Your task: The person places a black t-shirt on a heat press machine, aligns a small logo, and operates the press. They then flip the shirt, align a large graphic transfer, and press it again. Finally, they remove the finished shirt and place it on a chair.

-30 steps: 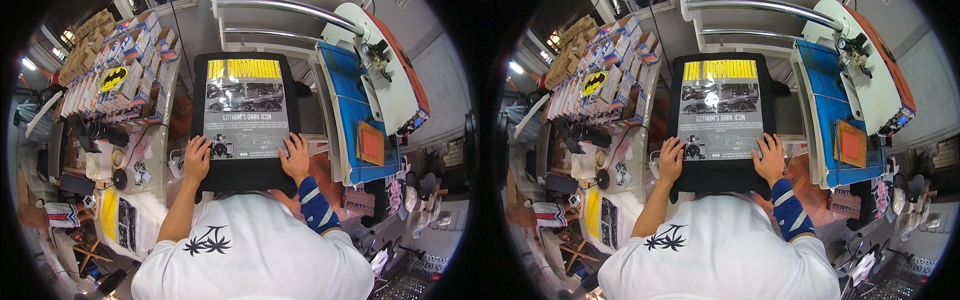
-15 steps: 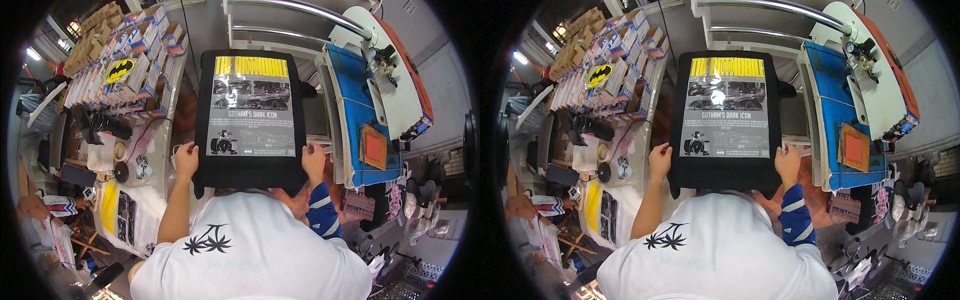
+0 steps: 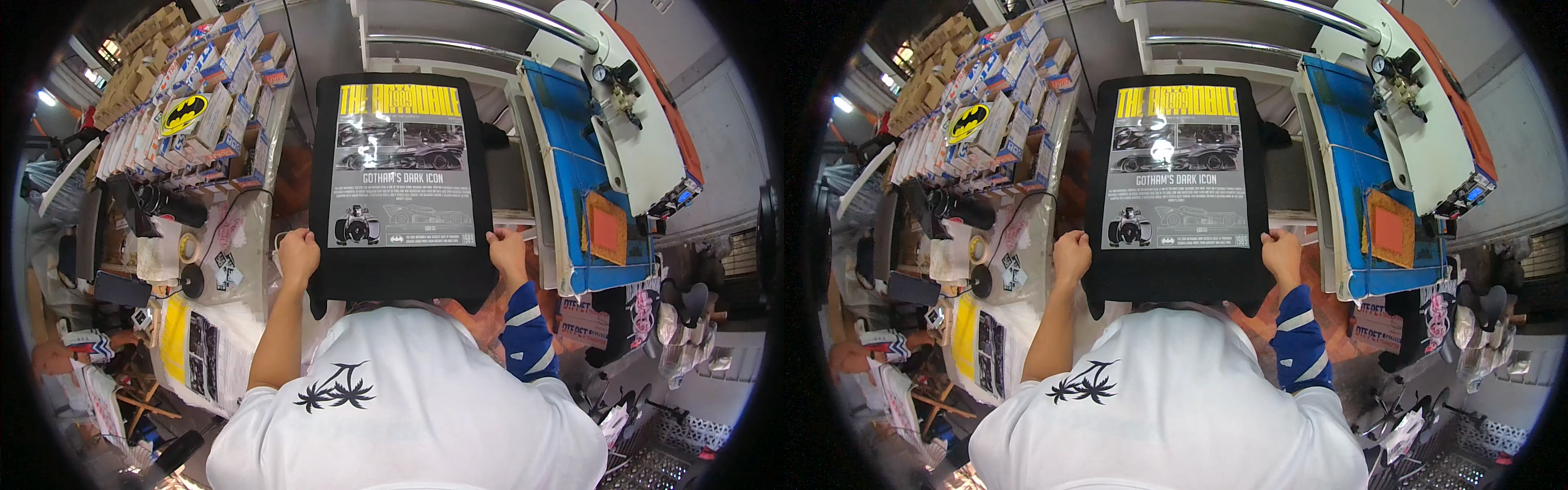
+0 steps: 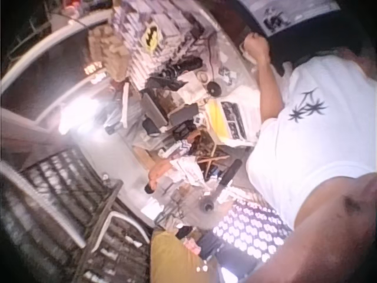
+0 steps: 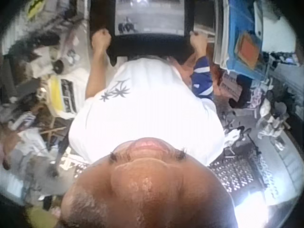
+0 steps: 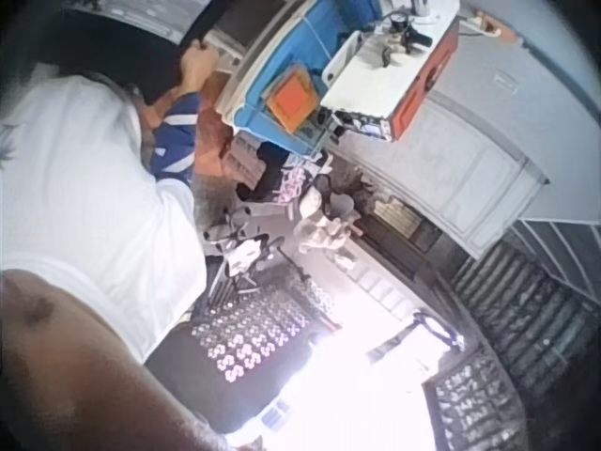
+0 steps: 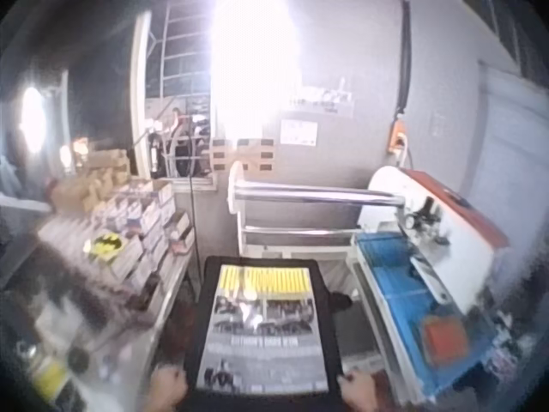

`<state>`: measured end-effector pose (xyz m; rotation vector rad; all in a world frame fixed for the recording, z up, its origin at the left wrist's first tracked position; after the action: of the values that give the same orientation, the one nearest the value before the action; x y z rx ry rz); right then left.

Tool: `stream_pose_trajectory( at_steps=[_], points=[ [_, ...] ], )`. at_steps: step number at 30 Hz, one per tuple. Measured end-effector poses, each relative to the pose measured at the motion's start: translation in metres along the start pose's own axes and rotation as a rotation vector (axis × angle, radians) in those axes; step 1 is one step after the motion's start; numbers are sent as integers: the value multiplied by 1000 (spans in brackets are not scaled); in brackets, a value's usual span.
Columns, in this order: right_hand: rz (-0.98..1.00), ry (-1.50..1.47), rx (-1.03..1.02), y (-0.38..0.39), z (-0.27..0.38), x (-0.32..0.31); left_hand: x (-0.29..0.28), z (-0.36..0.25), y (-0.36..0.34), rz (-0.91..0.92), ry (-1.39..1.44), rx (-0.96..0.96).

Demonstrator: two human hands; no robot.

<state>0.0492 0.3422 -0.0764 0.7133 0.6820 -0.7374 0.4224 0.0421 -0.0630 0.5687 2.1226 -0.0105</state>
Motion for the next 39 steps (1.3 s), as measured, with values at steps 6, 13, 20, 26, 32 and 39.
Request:
stream_pose_trajectory(
  at_steps=[6, 13, 20, 26, 32, 39],
  points=[
    [-336, 186, -472, 16, 42, -1, -7, -16, 2, -167, -46, 199],
    [-246, 254, -754, 28, 68, 26, 26, -44, 4, -98, -49, 721],
    [-251, 258, -732, 29, 68, 27, 29, -42, 3, -128, -12, 720],
    [-252, 256, -737, 30, 70, 27, 30, -41, 4, -131, 13, 714],
    [-258, 268, -741, 31, 71, 27, 29, -41, 4, -143, 14, 715],
    [-257, 275, -719, 30, 70, 28, 28, -43, 4, -148, 2, 708]
  ],
)
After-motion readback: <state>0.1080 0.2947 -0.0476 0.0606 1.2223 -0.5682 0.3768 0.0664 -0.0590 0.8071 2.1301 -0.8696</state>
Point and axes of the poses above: each hand's wrist, its own y-axis away from the middle knuckle, its own x-axis out of the palm, z = x × y, the point moved 6 cm from there along -y, towards the middle knuckle, and after that the axes turned 13 degrees about z, right-handed, at the moved point
